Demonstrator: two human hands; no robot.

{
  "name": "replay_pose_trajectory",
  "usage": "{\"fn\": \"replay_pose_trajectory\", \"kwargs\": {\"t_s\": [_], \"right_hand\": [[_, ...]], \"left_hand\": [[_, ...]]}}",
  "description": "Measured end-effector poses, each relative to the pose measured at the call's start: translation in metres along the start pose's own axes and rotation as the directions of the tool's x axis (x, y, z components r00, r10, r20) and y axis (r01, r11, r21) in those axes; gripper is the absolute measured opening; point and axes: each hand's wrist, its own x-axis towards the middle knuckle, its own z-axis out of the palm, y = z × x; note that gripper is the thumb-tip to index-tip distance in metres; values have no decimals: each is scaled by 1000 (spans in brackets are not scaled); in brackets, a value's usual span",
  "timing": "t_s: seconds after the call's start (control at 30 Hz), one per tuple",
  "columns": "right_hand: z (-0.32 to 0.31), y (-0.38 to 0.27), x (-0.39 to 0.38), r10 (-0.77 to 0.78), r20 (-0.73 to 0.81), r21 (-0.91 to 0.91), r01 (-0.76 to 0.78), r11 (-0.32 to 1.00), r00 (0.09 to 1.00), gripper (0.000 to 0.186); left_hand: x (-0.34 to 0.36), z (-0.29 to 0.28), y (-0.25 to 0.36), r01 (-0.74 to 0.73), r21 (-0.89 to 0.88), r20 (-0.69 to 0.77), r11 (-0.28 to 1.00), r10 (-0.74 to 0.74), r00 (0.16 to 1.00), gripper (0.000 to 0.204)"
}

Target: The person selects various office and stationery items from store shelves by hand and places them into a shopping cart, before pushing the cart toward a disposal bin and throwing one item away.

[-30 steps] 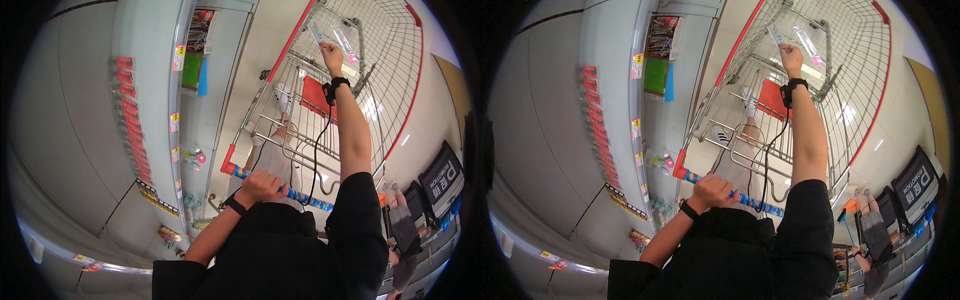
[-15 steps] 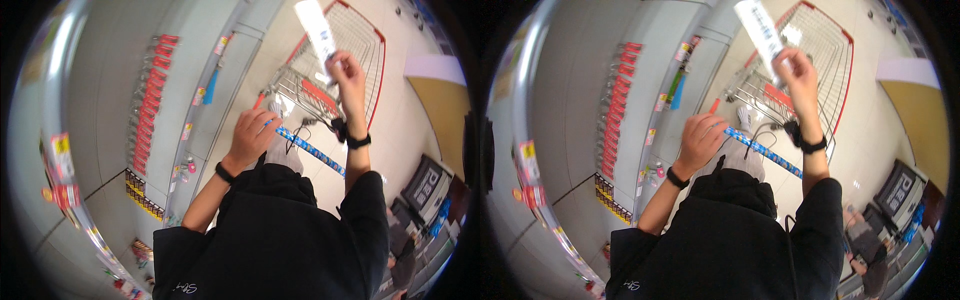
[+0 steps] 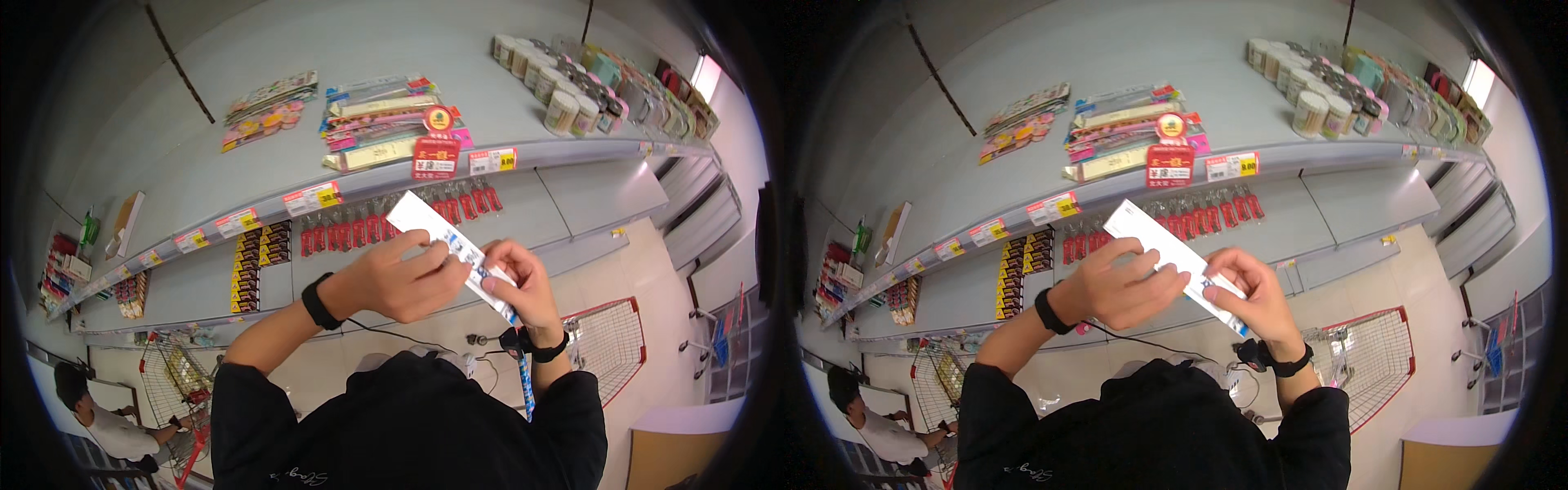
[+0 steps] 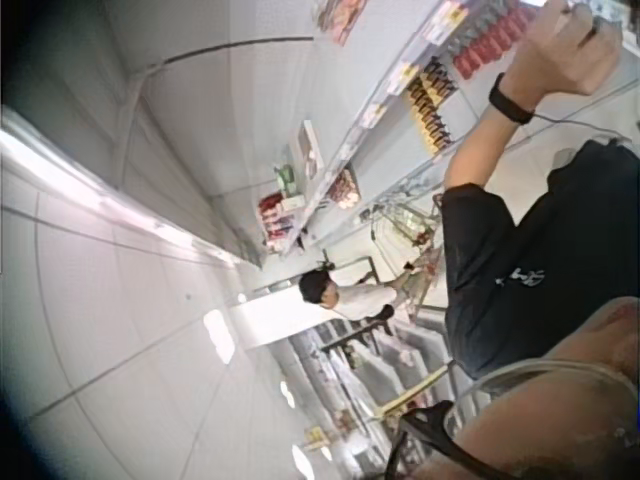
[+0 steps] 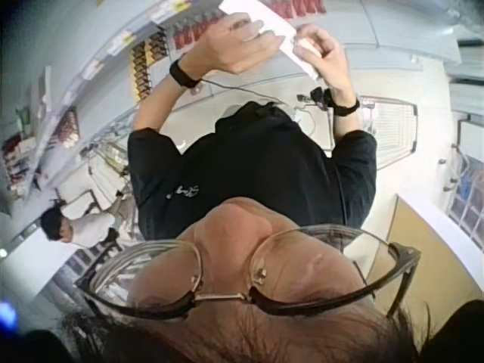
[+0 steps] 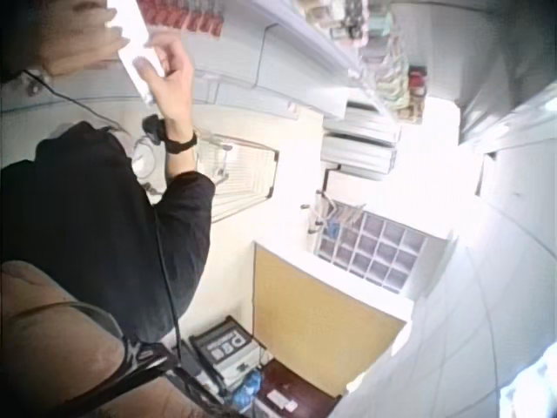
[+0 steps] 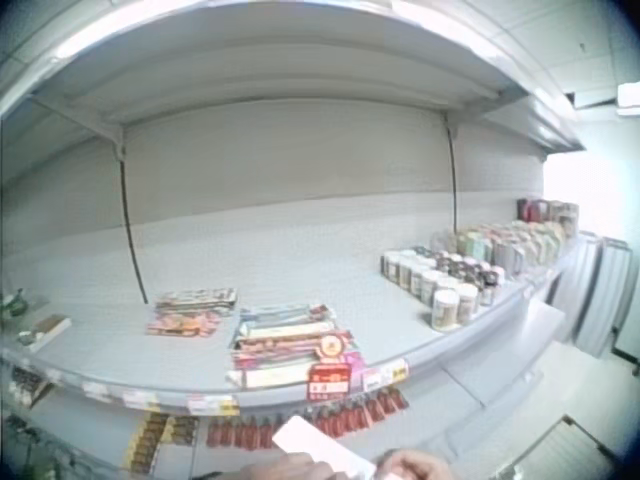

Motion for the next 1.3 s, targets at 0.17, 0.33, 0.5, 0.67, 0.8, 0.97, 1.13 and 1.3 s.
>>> {"fn": "replay_pose_trajectory", "kwargs": {"t_s": [0.17, 0.33, 0.5, 0.67, 0.8, 0.97, 1.13, 1.3], "right_hand": [[22, -23, 33, -399, -229, -50, 399, 916, 888, 42], [-8, 2, -10, -381, -362, -173, 340, 924, 851, 24], [2, 57, -63, -162, -417, -255, 56, 965, 894, 11], [-1, 86, -136, -103, -641, -241, -72, 968, 760, 16], [-15, 81, -165, -96, -768, -229, -132, 964, 634, 14], [-40, 70, -177, -111, -789, -219, -108, 970, 605, 15], [-79, 44, -196, -151, -826, -277, -158, 948, 543, 12], [-181, 3, -286, -271, -955, -295, -300, 907, 121, 18]], "left_hand": [[-1, -56, -89, 331, 82, -143, 940, -317, 938, 17], [5, -25, -209, 685, -26, -24, 728, -685, 728, 10], [-26, 41, -275, 646, 212, 244, 733, -680, 692, 8], [-33, 106, -292, 569, 261, 593, 780, -595, 543, 7], [-29, 124, -299, 616, 317, 654, 721, -637, 409, 5], [-33, 122, -313, 666, 260, 749, 699, -581, 318, 5], [-21, 54, -293, 538, 242, 548, 807, -571, 611, 24], [91, 47, -109, 699, -144, 220, 701, -666, 713, 8]]}}
